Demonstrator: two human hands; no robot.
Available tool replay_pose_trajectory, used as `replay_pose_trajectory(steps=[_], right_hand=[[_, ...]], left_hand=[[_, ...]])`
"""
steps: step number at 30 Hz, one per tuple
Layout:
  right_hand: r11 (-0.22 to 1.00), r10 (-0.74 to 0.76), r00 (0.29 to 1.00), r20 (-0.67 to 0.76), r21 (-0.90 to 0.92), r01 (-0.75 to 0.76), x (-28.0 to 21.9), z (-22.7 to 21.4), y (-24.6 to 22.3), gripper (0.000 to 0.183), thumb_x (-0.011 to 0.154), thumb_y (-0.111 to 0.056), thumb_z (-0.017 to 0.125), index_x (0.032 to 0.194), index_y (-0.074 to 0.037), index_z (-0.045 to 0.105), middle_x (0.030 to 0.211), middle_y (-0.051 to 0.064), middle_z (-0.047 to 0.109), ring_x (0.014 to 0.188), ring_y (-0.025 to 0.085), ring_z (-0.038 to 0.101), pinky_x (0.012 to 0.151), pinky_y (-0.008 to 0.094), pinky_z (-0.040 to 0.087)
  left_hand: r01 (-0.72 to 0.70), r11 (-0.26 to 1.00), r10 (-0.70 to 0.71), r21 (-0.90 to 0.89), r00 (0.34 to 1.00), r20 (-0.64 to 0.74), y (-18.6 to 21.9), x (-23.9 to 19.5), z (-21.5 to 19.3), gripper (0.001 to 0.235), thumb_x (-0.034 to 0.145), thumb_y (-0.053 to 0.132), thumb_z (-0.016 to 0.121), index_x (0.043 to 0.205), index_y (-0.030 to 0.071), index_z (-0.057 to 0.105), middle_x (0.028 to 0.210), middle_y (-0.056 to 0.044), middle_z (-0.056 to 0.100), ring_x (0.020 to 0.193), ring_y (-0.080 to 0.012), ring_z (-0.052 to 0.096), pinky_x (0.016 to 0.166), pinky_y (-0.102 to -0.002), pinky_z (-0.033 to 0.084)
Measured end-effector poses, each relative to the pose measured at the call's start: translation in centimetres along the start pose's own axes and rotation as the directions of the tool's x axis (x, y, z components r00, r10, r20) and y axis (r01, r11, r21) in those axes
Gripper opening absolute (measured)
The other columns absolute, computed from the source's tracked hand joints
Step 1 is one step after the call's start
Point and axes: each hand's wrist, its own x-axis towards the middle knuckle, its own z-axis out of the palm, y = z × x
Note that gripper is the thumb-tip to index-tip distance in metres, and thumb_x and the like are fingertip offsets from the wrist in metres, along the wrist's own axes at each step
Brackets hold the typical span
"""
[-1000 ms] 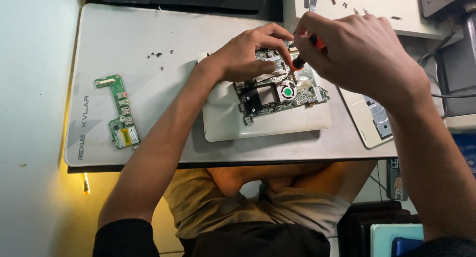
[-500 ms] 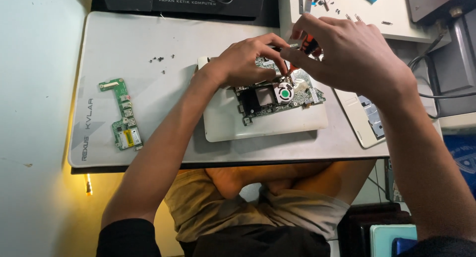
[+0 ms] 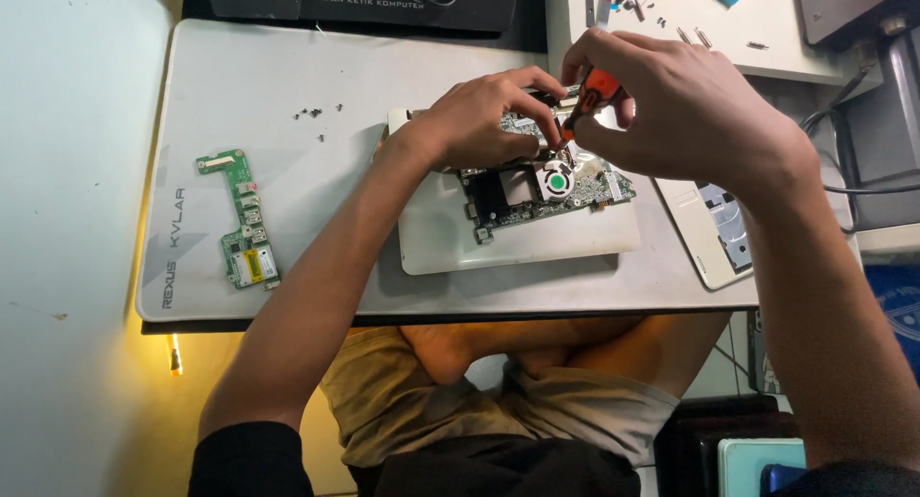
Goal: The person uses a screwdriver to remove screws from a laptop motherboard and detaches a cooling fan. The person places the removed fan and screws on the table.
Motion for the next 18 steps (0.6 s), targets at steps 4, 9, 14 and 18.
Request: replay_pose_trajectory(steps=[4, 9, 14, 18], right_hand=[[0.992, 0.099, 0.995, 0.004, -0.076, -0.098, 0.2, -0.4, -0.5, 0.049, 0.131, -0.061, 0.064, 0.132, -0.012, 0.073, 0.077, 0.022, 0.078, 0.063, 0.049, 0.074, 0.062, 0.058, 0.053], [1.000, -0.006, 1.000, 0.006, 0.005, 0.006, 0.2, 0.0, 0.7, 0.034, 0.115, -0.027, 0.069, 0.146, -0.014, 0.069, 0.129, 0.018, 0.077, 0.095, 0.045, 0.073, 0.070, 0.061, 0.054], [0.998, 0.022, 0.999, -0.034, -0.060, -0.024, -0.1, 0.1, 1.0, 0.027, 0.121, -0.037, 0.068, 0.134, -0.014, 0.074, 0.100, 0.018, 0.083, 0.077, 0.047, 0.076, 0.072, 0.060, 0.056], [0.965, -0.181, 0.981, -0.065, 0.183, 0.190, -0.2, 0.1, 1.4, 0.040, 0.108, -0.023, 0.083, 0.137, -0.001, 0.065, 0.117, 0.017, 0.075, 0.088, 0.030, 0.074, 0.085, 0.051, 0.056]], left_hand=[[0.016, 1.000, -0.016, -0.015, 1.000, 0.017, 0.4, -0.1, -0.1, 0.020, 0.100, 0.025, 0.078, 0.112, 0.032, 0.092, 0.167, 0.003, 0.063, 0.138, -0.0274, 0.069, 0.102, -0.051, 0.055], [-0.075, 0.995, 0.079, 0.061, 0.996, -0.052, 0.0, -0.3, 0.5, 0.010, 0.107, 0.029, 0.083, 0.112, 0.030, 0.092, 0.164, -0.002, 0.067, 0.135, -0.0326, 0.071, 0.100, -0.056, 0.054], [-0.087, 0.991, 0.092, 0.102, 0.995, -0.048, -0.3, 0.2, 1.1, 0.010, 0.106, 0.030, 0.085, 0.112, 0.034, 0.092, 0.160, -0.002, 0.065, 0.143, -0.0297, 0.065, 0.119, -0.057, 0.044], [-0.174, 0.979, 0.187, 0.109, 0.975, -0.116, -1.1, 0.3, 2.0, 0.010, 0.102, 0.026, 0.095, 0.110, 0.031, 0.090, 0.148, -0.003, 0.067, 0.143, -0.0278, 0.065, 0.117, -0.056, 0.044]])
